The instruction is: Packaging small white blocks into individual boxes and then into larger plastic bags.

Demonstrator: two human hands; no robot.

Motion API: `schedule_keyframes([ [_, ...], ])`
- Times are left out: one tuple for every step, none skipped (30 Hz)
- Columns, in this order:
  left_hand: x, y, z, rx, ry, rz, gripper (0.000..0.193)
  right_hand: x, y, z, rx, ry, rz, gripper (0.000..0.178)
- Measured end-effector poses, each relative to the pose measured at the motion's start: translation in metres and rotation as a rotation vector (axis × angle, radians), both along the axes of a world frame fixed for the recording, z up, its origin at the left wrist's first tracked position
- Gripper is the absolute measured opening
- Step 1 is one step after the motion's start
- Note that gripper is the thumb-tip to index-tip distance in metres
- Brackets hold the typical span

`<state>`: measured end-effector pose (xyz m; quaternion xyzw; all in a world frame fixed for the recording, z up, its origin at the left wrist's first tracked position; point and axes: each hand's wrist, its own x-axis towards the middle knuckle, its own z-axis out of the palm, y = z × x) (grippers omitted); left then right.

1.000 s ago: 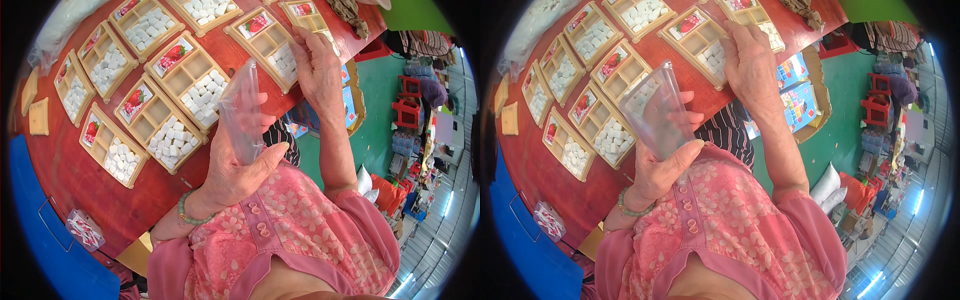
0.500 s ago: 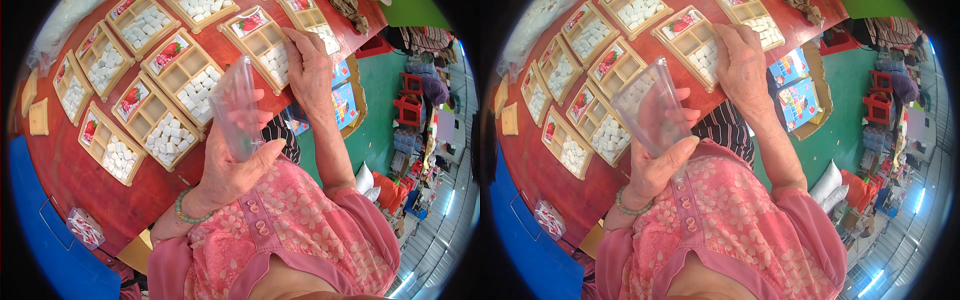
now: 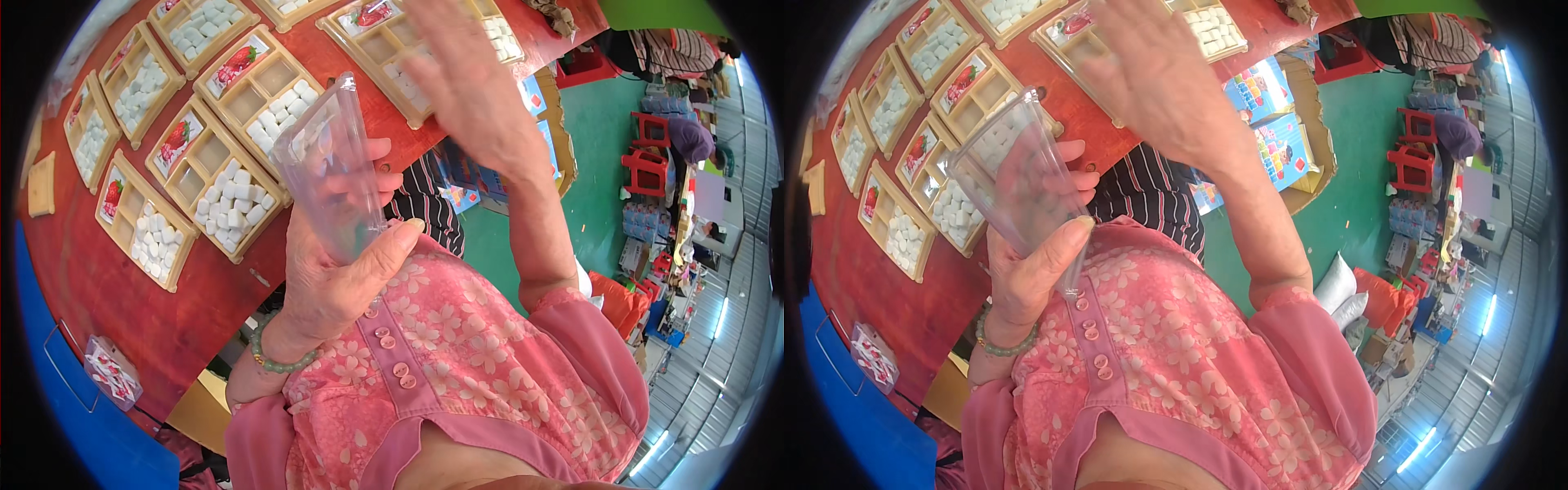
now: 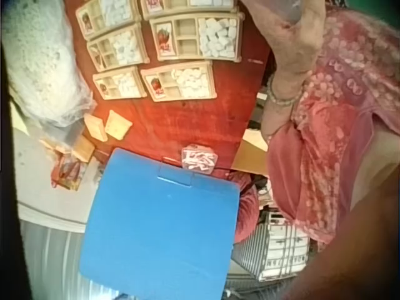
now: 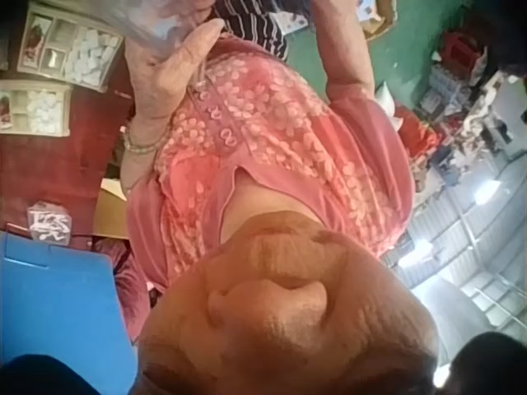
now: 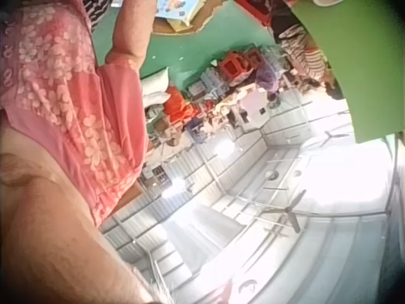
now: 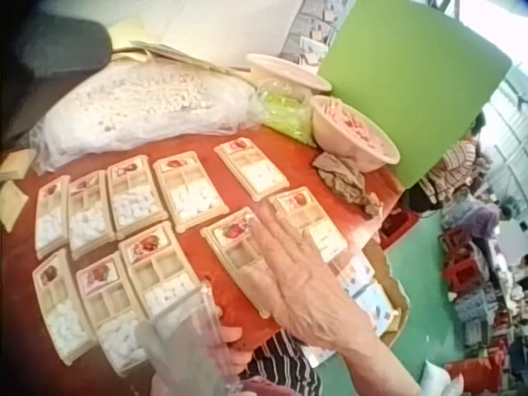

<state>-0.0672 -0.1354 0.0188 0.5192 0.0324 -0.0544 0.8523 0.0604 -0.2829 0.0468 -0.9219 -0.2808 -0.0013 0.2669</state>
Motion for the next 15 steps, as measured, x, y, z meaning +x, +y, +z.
schedule_keyframes([
  [-0.001,0.001,0.000,0.003,-0.001,0.005,0.077,0.003,0.001,-0.010,-0.140,-0.095,0.070,0.054],
  [-0.002,0.003,-0.001,-0.004,0.001,0.002,0.059,0.006,0.002,-0.013,-0.223,0.023,0.090,0.062],
  [-0.005,0.004,-0.002,-0.009,0.007,0.002,0.041,0.005,0.001,-0.018,-0.217,0.025,0.098,0.062],
  [-0.005,0.004,-0.002,-0.002,0.011,0.010,0.041,0.004,0.001,-0.024,-0.246,-0.049,0.086,0.063],
  [-0.003,0.002,-0.002,0.067,-0.028,0.002,0.058,0.004,0.001,-0.028,-0.274,-0.123,0.072,0.064],
  [-0.002,0.004,-0.002,0.140,-0.066,-0.017,0.076,0.003,0.002,-0.027,-0.281,-0.106,0.034,0.064],
  [-0.003,0.006,0.000,0.150,-0.062,-0.023,0.076,0.003,0.003,-0.027,-0.271,-0.101,0.029,0.064],
  [-0.003,0.006,0.001,0.102,-0.040,-0.040,0.076,0.004,0.003,-0.028,-0.263,-0.108,0.026,0.064],
  [-0.001,0.003,0.003,0.045,-0.026,-0.061,0.077,0.007,-0.002,-0.026,-0.264,-0.122,0.017,0.064],
  [-0.003,0.003,0.005,0.056,-0.031,-0.054,0.077,0.007,0.000,-0.028,-0.289,-0.150,0.014,0.064],
  [-0.007,0.006,0.004,0.055,-0.043,-0.072,0.077,0.006,0.001,-0.033,-0.277,-0.162,0.034,0.065],
  [-0.010,0.007,-0.002,0.000,-0.050,-0.029,0.082,0.007,0.000,-0.036,-0.266,-0.208,0.045,0.066],
  [-0.009,0.008,-0.004,-0.054,-0.058,0.008,0.089,0.007,0.000,-0.040,-0.254,-0.255,0.051,0.067],
  [-0.006,0.006,-0.003,0.009,0.012,0.022,0.108,0.002,-0.003,-0.054,-0.100,-0.482,-0.065,0.048],
  [-0.008,0.007,0.000,0.018,0.000,0.006,0.108,-0.003,-0.001,-0.053,-0.095,-0.492,-0.084,0.048],
])
